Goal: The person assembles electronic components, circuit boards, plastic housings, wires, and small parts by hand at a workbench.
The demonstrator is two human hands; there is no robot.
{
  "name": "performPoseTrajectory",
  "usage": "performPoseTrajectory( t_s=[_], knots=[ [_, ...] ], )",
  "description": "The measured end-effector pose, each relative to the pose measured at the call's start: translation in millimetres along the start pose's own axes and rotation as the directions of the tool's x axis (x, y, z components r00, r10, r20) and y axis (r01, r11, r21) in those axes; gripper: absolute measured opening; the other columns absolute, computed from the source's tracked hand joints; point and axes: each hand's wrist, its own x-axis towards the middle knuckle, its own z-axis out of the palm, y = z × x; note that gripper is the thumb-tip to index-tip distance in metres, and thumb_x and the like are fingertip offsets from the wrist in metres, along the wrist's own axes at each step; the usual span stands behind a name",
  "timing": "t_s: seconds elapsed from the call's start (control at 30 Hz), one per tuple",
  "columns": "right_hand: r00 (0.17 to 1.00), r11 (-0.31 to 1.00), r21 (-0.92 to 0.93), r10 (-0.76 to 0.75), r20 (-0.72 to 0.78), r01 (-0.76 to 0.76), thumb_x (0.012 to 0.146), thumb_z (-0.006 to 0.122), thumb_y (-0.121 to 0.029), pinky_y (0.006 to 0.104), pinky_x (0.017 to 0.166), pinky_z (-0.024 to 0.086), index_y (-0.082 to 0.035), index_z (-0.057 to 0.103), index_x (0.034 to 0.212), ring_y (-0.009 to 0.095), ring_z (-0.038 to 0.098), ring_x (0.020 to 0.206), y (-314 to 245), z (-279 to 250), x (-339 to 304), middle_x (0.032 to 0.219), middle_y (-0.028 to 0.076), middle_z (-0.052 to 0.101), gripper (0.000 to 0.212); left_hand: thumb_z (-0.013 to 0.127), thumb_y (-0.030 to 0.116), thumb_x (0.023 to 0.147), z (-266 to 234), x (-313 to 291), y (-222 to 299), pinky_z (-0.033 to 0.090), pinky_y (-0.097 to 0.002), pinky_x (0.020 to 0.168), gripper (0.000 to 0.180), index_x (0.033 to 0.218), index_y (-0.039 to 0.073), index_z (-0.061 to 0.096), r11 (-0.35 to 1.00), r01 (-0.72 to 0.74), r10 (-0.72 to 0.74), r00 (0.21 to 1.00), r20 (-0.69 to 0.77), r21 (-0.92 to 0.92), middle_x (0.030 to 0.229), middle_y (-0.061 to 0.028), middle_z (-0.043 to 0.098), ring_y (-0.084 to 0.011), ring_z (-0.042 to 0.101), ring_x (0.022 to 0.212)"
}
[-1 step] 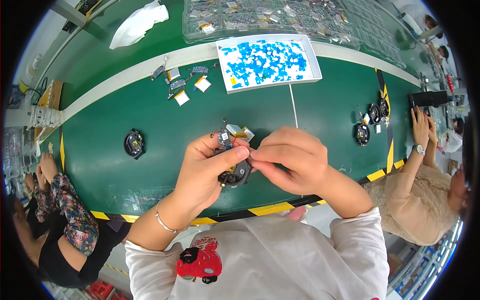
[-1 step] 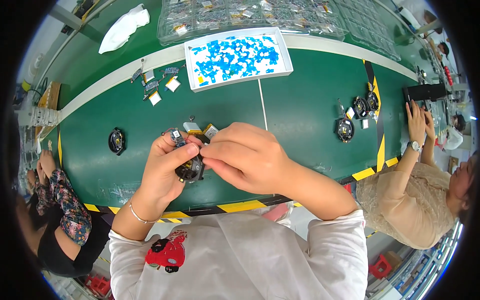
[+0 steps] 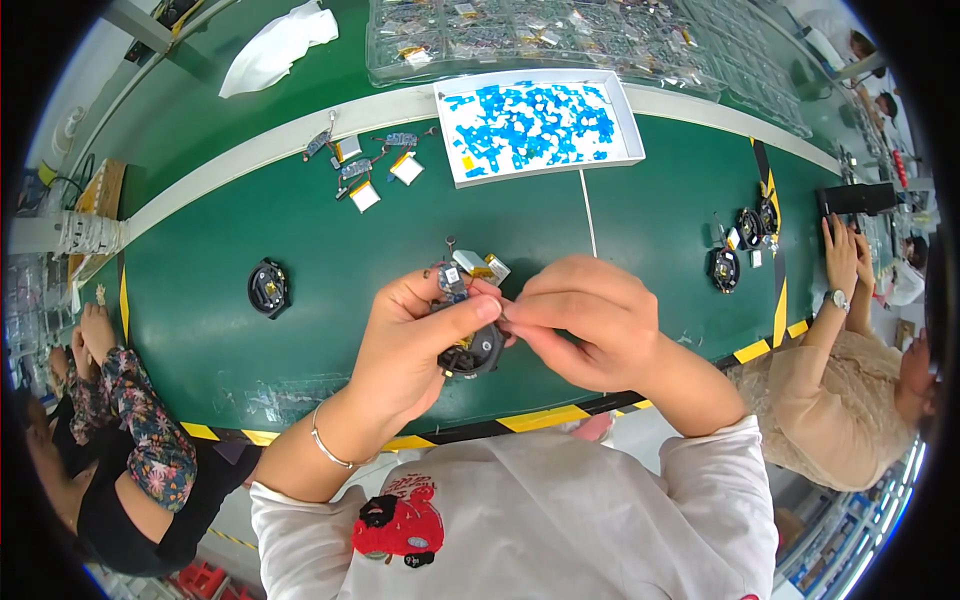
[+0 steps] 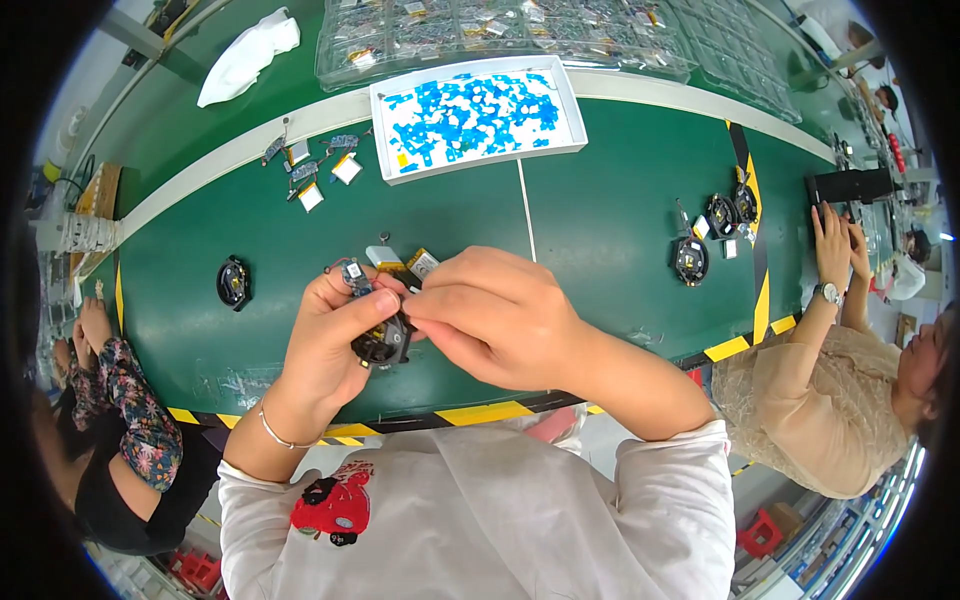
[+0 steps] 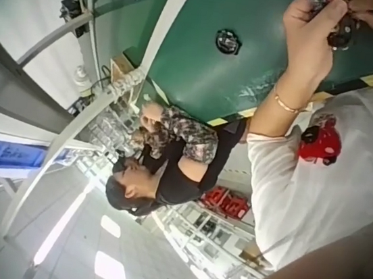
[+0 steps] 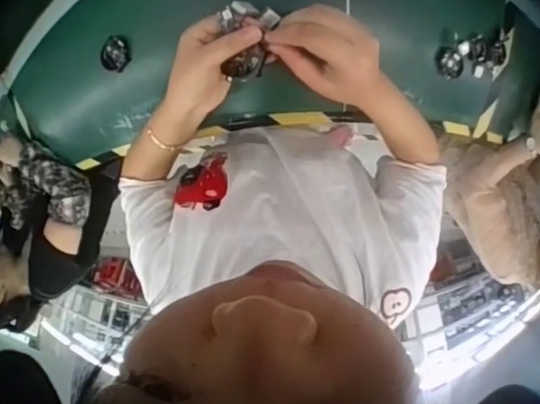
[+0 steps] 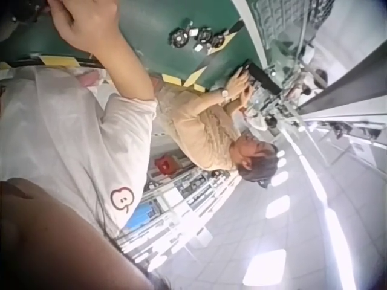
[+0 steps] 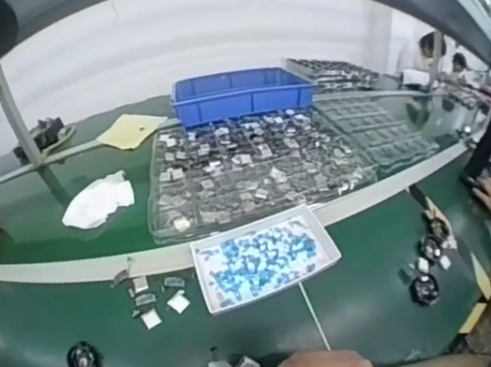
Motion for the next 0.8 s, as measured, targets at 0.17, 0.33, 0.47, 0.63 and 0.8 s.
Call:
performPoseTrajectory(
  t_s=[0.17,0.33,0.47,0.63,0.8],
  knots=[
    [0.979,0.984,0.085,0.144,0.147,-0.158,0.065,0.067,0.007,0.0281,0.054,0.045,-0.002,0.062,0.078,0.019,0.057,0.062,-9,-7,6,0.074,0.008,0.060,0.017,0.065,0.000,0.079,-5,-3,5,0.052,-0.0293,0.073,0.011,0.090,-0.002,0.063,0.999,0.021,-0.022,1.000,0.014,0.038,0.086,-0.0099,0.065,-0.0169,0.064,0.078],
    [0.908,0.930,0.190,0.234,0.349,-0.313,0.070,0.064,0.005,0.0305,0.063,0.045,-0.001,0.061,0.078,0.021,0.057,0.069,-4,-19,25,0.074,0.008,0.060,0.011,0.062,-0.001,0.079,-7,-3,12,0.055,-0.0337,0.069,0.006,0.085,0.000,0.063,0.983,0.031,-0.041,0.998,0.051,0.183,0.082,-0.0131,0.065,-0.0213,0.065,0.074],
    [0.972,0.979,-0.134,0.175,0.156,-0.154,0.074,0.062,0.001,0.0316,0.066,0.045,0.000,0.061,0.079,0.024,0.057,0.070,40,-17,64,0.076,0.008,0.059,0.005,0.065,0.003,0.080,-13,0,17,0.052,-0.0286,0.071,0.010,0.089,-0.002,0.062,0.993,0.029,-0.035,0.998,0.052,0.117,0.083,-0.0106,0.065,-0.0169,0.064,0.077],
    [0.919,0.838,-0.539,0.140,0.370,0.089,0.072,0.065,-0.003,0.0324,0.072,0.045,-0.002,0.065,0.080,0.026,0.055,0.082,96,-4,86,0.083,0.009,0.057,0.008,0.065,0.006,0.081,-13,4,23,0.053,-0.0282,0.067,0.008,0.086,0.001,0.061,0.993,-0.009,0.009,1.000,-0.001,0.119,0.083,-0.0093,0.064,-0.0165,0.064,0.076],
    [0.921,0.869,-0.493,0.162,0.355,0.037,0.073,0.063,-0.001,0.0330,0.072,0.045,-0.002,0.066,0.084,0.026,0.055,0.083,76,-15,79,0.083,0.009,0.058,0.011,0.064,0.008,0.082,-13,3,24,0.054,-0.0285,0.058,0.009,0.088,0.002,0.060,0.997,-0.059,0.064,0.992,-0.104,0.056,0.081,-0.0067,0.062,-0.0154,0.063,0.073]
  ],
)
